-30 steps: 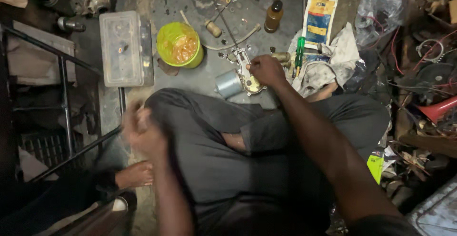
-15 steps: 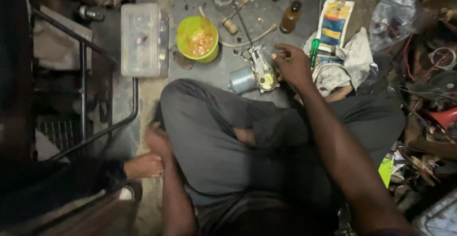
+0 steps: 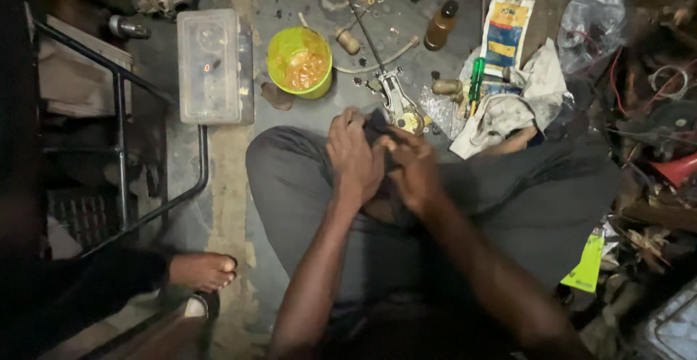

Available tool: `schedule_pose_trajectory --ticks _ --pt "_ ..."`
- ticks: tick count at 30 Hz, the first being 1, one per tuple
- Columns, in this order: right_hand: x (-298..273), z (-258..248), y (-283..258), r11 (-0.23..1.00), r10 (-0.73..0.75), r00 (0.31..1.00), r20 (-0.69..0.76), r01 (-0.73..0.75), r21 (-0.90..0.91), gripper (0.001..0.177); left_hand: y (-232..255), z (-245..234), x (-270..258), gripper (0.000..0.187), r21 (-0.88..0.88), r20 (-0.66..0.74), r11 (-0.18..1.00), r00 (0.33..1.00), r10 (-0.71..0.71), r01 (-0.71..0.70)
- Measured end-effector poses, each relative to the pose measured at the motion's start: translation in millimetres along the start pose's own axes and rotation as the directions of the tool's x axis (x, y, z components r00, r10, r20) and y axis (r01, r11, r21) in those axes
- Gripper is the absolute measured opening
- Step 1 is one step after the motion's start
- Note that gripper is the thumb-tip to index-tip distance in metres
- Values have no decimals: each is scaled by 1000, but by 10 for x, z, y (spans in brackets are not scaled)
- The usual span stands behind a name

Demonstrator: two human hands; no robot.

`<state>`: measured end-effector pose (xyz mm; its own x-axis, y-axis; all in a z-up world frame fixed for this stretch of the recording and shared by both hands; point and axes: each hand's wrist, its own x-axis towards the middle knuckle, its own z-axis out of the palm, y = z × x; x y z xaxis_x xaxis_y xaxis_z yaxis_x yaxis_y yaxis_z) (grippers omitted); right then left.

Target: The person sits on the floor and works on a small mechanical part, likely a carburetor. They use a screwdriver to adjust components, wipe the part with a cloth, and handle small screws and tools on the floor.

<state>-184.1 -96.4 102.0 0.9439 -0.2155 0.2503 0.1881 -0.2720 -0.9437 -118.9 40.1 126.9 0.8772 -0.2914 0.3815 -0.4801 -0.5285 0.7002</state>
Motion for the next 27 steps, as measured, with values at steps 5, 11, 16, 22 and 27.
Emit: schedule_pose_trajectory --ticks 5,11,16,22,27 --pt "411 -288 416 943 270 963 16 -261 -208 31 -443 -25 401 60 189 395 981 913 -105 31" --pt "673 232 580 775 173 979 112 -65 -629 27 -689 187 719 41 518 604 855 718 -345 -24" --pt "535 122 448 825 328 931 161 -199 -529 26 -710 142 751 79 427 604 891 685 -407 153" --pt "110 -195 301 851 509 861 -12 -501 158 37 -337 95 249 47 -402 241 914 969 48 55" --pt "-262 -6 605 790 547 837 15 -522 322 38 225 -59 -262 53 -442 180 897 980 89 -1"
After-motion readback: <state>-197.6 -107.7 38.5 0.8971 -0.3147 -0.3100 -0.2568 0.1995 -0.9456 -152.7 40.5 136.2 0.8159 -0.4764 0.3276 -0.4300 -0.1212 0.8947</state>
